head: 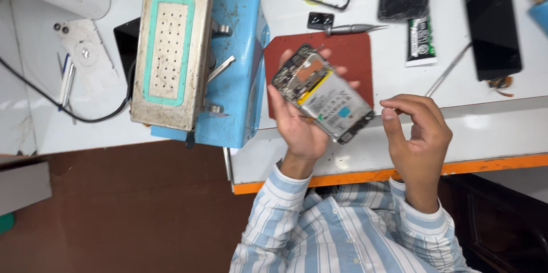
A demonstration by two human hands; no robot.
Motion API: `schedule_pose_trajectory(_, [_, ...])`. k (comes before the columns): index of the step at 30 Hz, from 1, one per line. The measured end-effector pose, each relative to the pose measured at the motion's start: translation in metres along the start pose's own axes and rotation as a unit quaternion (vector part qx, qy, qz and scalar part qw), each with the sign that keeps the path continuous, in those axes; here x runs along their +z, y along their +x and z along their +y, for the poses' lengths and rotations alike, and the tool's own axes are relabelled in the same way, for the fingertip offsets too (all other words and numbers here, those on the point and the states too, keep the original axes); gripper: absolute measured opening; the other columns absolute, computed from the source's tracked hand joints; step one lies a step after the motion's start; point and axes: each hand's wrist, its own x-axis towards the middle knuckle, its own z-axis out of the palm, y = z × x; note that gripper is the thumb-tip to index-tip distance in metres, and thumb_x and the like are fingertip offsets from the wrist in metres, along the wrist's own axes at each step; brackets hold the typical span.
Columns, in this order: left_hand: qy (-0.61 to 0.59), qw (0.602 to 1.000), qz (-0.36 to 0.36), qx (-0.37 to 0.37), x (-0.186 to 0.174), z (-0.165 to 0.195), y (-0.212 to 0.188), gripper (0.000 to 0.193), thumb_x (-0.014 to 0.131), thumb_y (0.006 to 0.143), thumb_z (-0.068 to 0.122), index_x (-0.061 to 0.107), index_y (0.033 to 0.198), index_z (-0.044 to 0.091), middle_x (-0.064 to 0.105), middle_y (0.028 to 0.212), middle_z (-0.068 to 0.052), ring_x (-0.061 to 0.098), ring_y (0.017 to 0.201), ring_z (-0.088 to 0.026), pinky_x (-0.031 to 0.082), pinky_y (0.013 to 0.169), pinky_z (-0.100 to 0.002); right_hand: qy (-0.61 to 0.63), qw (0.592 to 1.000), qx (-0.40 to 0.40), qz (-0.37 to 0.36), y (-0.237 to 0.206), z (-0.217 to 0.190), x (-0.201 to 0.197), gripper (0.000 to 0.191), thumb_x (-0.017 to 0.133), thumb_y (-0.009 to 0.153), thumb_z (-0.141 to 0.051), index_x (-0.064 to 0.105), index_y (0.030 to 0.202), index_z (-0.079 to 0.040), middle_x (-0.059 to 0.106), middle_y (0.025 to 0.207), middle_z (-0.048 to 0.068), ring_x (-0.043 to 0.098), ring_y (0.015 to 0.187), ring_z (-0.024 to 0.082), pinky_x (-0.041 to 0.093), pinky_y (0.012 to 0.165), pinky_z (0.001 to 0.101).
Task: The person disassembles a smartphone by removing the back cover, detaching internal components, and using a screwdriver to unscrew parts. They then reassemble the phone by placing the back cover back on and securing it.
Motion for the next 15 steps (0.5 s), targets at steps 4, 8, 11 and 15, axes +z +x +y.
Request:
schedule_pose_trajectory(4, [0.057, 0.997, 0.037, 0.032, -0.012, 0.008, 0.003, 0.063, 0.015, 0.112, 0.058, 0.03, 0.162, 0.023, 0.048, 0.152, -0.024, 0.061, 0.126, -0.037, 0.055, 0.104, -0.062, -0.155, 0.987, -0.027, 0.016, 0.024, 0.028, -0.021, 0.009, 0.073, 0.105, -0.006, 0.074, 0.113, -0.005, 0.07, 0.111, 0.01, 0.067, 0.098, 0.018, 0.054, 0.084, 0.03])
schedule_pose_trajectory(8, [0.085, 0.993, 0.071, 0.036, -0.021, 0.016, 0.006, 0.062, 0.016, 0.112, 0.057, 0.03, 0.161, 0.022, 0.05, 0.149, -0.023, 0.062, 0.123, -0.036, 0.056, 0.101, -0.06, -0.281, 0.959, -0.034, -0.004, 0.039, 0.043, -0.049, 0.014, 0.067, 0.107, 0.001, 0.074, 0.119, -0.004, 0.068, 0.113, 0.01, 0.062, 0.1, 0.023, 0.052, 0.091, 0.0356])
schedule_pose_trajectory(11, [0.094, 0.991, 0.092, 0.022, -0.024, 0.019, 0.001, 0.063, 0.016, 0.111, 0.058, 0.031, 0.16, 0.022, 0.051, 0.148, -0.023, 0.062, 0.121, -0.034, 0.057, 0.1, -0.059, -0.319, 0.941, -0.081, -0.08, 0.041, 0.048, -0.06, 0.037, 0.062, 0.095, 0.008, 0.075, 0.126, -0.008, 0.063, 0.127, 0.013, 0.057, 0.111, 0.03, 0.053, 0.094, 0.0392])
schedule_pose_trajectory(15, [0.1, 0.992, 0.078, 0.005, -0.028, 0.018, 0.001, 0.063, 0.016, 0.11, 0.057, 0.033, 0.159, 0.021, 0.054, 0.145, -0.022, 0.065, 0.118, -0.034, 0.058, 0.098, -0.058, -0.324, 0.94, -0.071, -0.085, 0.037, 0.056, -0.064, 0.032, 0.065, 0.1, 0.005, 0.074, 0.127, -0.01, 0.061, 0.13, 0.01, 0.056, 0.115, 0.028, 0.052, 0.098, 0.0392])
